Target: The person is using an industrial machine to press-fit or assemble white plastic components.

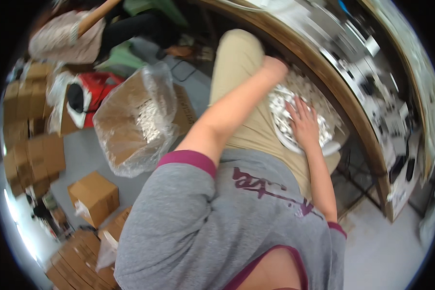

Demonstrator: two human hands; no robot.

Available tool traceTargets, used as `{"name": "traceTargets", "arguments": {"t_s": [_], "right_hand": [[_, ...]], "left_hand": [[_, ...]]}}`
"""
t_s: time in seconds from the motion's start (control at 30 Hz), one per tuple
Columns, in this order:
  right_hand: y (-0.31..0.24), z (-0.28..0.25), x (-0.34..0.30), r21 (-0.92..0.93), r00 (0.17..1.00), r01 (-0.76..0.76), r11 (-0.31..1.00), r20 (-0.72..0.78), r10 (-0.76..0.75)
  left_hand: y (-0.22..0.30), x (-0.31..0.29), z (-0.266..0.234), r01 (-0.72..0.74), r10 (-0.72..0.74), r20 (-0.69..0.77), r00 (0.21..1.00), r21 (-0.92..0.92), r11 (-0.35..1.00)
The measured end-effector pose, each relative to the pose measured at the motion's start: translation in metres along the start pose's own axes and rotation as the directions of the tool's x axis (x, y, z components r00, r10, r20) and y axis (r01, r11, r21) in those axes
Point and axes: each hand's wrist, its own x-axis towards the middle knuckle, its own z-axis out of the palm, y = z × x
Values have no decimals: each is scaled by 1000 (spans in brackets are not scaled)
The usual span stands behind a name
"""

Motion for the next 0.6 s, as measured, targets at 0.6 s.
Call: {"name": "traceTargets", "arguments": {"t_s": [0.6], "right_hand": [[8,-125,-83,422,886,-146,895,-347,308]], "left_hand": [[18,-104,-81,-376,280,-278,919,-407,832]]}}
